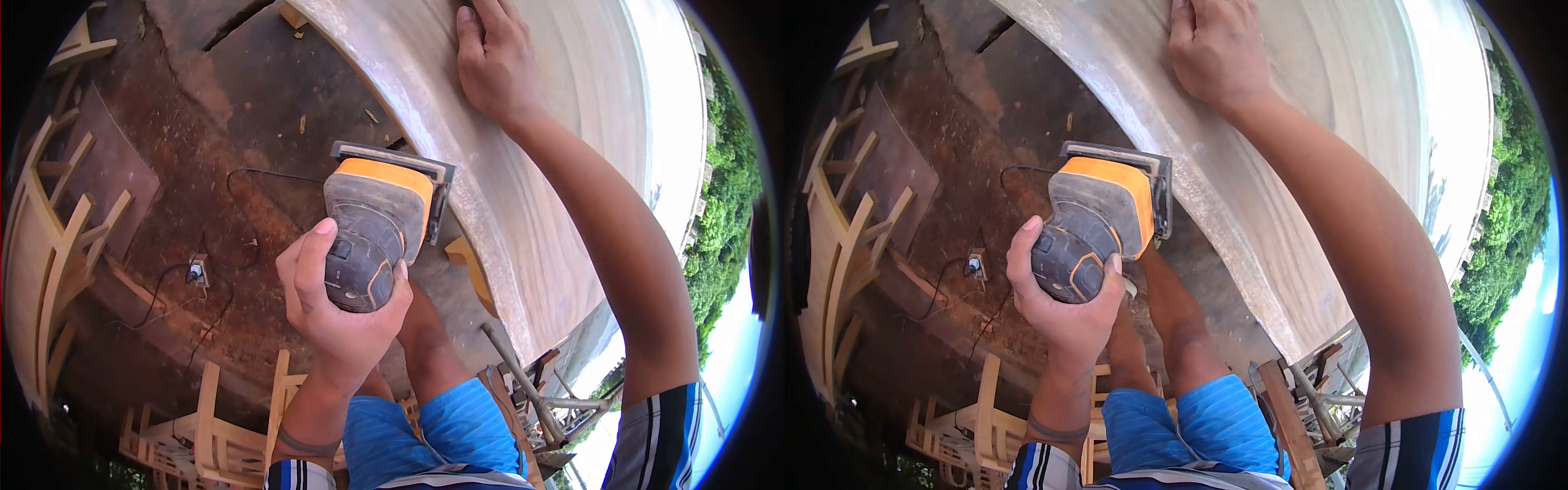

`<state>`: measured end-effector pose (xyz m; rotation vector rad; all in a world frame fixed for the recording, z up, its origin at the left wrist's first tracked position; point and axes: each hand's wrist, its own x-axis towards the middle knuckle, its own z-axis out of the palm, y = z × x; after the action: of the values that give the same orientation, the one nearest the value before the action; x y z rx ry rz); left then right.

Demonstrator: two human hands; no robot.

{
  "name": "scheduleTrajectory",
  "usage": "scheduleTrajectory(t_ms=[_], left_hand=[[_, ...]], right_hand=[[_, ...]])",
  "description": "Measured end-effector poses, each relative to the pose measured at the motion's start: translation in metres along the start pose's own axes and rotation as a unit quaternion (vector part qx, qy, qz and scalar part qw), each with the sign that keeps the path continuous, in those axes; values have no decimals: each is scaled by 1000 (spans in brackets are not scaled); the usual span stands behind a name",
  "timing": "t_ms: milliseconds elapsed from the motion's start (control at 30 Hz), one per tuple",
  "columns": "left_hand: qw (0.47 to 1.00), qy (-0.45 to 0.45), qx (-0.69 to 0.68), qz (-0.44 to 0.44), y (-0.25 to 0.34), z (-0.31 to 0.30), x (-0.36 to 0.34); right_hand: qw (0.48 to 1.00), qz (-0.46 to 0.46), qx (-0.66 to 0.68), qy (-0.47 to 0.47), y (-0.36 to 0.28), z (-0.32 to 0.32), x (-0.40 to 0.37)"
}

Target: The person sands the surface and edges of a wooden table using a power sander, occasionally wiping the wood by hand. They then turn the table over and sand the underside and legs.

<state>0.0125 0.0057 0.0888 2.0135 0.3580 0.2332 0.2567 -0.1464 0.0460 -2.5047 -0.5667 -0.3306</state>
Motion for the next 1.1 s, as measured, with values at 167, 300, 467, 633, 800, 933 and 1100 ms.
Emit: scheduleTrajectory(t_ms=[167, 300, 467, 633, 800, 933, 1100], left_hand=[[996, -74, 33, 44, 22, -8, -7], [993, -62, 75, 74, 26, -10, 13], [984, -3, 145, 107, 20, -18, 63], [980, -3, 189, 70, 24, -31, 97], [976, -96, 162, 108, 33, -32, 67], [958, -169, 163, 164, 46, -25, 50], [951, -126, 217, 180, 52, -28, 93]], right_hand=[[1000, 18, -4, -21, -4, -5, 0], [999, 37, 2, -29, -7, -8, 0], [1000, 12, 8, -15, -5, -9, 0], [1000, 17, 8, -11, -8, -9, 2], [1000, 12, 5, -14, -6, -11, 3], [1000, 10, 6, -15, -7, -11, 1], [1000, 10, 18, -10, -6, -11, 1]])
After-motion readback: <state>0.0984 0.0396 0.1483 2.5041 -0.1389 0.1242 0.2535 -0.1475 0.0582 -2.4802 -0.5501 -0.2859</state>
